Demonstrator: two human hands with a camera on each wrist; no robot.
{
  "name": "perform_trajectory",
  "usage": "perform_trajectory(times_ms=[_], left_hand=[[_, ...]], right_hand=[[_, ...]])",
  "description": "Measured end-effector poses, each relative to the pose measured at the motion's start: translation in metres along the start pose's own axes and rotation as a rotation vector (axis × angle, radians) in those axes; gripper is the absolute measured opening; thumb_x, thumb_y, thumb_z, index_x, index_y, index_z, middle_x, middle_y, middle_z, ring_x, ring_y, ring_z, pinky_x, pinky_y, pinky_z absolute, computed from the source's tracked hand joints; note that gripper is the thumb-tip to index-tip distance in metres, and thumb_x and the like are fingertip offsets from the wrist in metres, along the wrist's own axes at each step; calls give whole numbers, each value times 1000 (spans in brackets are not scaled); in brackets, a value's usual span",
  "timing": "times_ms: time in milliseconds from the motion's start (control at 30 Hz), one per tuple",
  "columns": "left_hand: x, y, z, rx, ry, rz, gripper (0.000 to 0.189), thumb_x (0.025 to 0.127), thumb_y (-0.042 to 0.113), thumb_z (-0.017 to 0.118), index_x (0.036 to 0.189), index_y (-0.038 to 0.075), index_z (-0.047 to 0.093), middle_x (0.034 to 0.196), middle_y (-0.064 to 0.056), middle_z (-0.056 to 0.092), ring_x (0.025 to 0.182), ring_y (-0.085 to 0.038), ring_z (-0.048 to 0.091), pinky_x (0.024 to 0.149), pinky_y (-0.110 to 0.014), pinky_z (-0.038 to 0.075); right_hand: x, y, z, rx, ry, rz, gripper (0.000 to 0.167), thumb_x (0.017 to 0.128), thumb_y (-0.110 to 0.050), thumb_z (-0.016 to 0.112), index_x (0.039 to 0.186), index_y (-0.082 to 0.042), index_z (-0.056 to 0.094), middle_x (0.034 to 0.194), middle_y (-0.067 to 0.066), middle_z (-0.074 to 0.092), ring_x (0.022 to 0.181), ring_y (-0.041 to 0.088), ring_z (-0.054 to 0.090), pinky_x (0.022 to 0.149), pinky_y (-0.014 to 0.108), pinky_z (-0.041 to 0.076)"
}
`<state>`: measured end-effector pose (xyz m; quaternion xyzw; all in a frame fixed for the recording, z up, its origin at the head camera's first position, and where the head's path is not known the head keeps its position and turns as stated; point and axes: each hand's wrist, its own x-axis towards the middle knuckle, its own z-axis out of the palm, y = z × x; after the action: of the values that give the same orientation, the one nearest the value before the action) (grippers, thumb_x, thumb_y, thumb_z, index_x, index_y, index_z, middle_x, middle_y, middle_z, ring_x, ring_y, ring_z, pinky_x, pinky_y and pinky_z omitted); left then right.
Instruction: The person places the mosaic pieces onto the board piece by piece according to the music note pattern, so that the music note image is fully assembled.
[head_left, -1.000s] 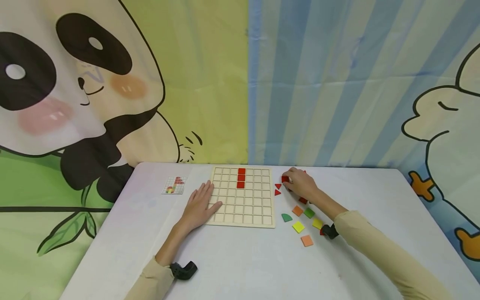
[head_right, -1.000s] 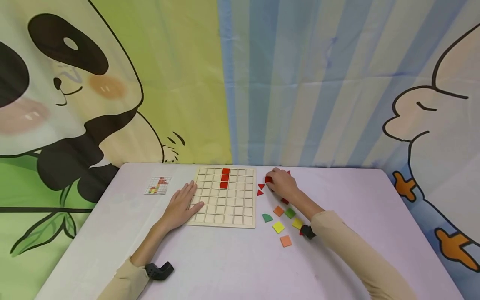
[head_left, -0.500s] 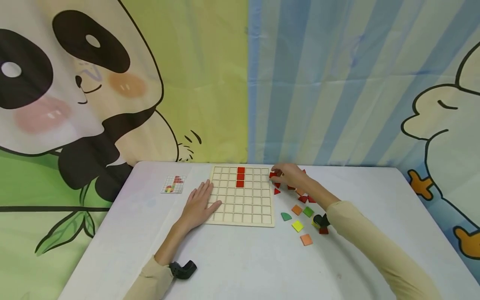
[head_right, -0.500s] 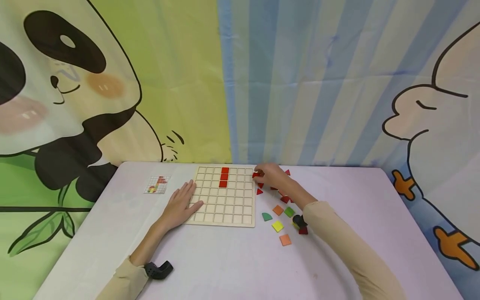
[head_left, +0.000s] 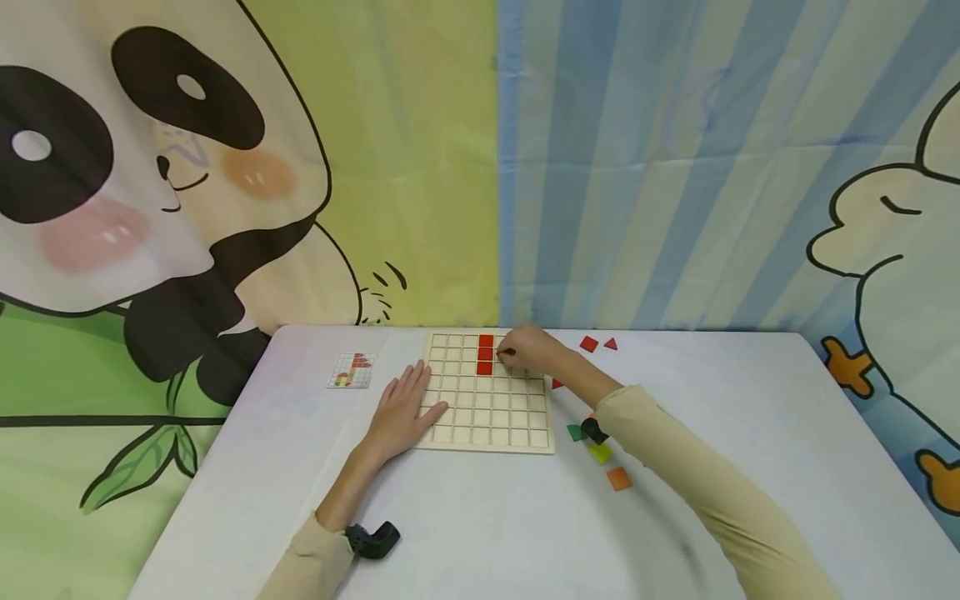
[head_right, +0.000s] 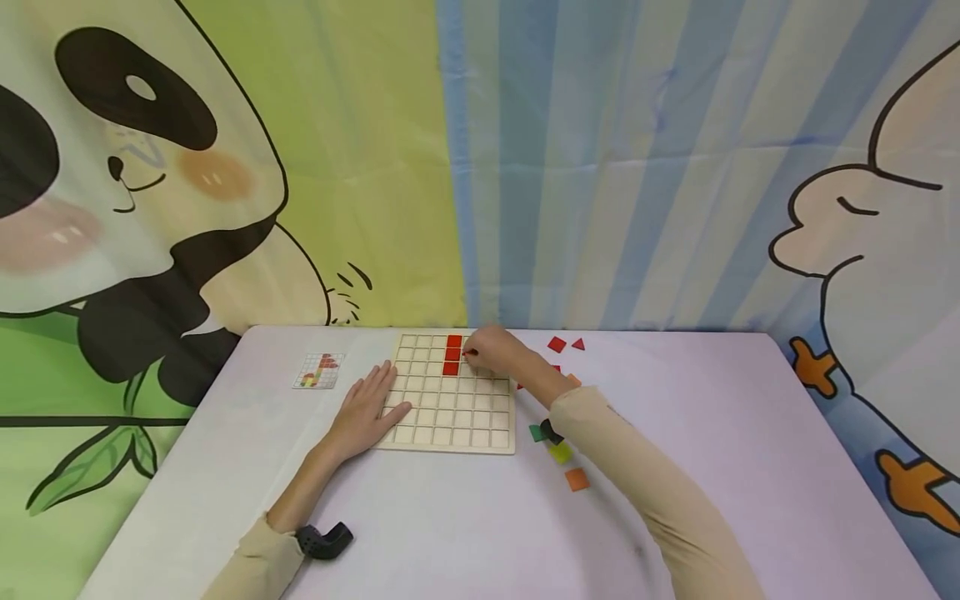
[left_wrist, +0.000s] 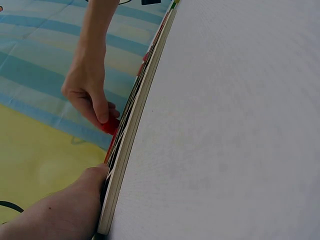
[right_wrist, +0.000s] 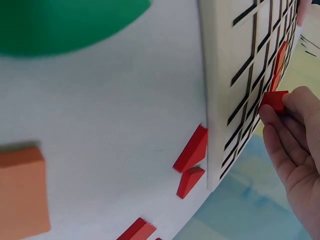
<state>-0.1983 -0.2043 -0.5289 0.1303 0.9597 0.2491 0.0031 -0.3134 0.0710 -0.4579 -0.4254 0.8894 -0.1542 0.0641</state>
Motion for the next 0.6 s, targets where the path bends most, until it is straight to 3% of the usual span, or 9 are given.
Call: perform_trajectory(times_ms=[100,267,467,600], left_hand=[[0,0,0,0,3,-5,84,103,49,55,163,-2,24,172,-19,18,161,-38,13,128,-59,10],[0,-1,-2,3,-9,-4,84,104,49,55,163,-1,23,172,-19,17,161,-39,13,128,-60,10],[0,-1,-2,-1,-10,-7,84,104,49,55,163,-1,23,172,-19,17,161,-38,13,128,-59,10],[0,0,-3,-4,-10,-9,84,104,48,55,163,-1,23,172,-19,17,161,-38,13,128,-59,9]], right_hand=[[1,-2,1,9,3,-8,22,100,-4,63,83,-5,77,75,5,70,63,10,43,65,21,37],[2,-4,2,24,-2,29,18,100,-6,65,94,-5,82,89,9,78,65,9,54,66,20,45],[5,-3,6,38,-20,49,14,99,-8,69,101,-4,82,95,10,78,79,16,66,72,24,55],[7,-6,4,-2,-5,72,12,98,-6,70,97,-3,81,97,11,74,89,22,66,78,29,57]])
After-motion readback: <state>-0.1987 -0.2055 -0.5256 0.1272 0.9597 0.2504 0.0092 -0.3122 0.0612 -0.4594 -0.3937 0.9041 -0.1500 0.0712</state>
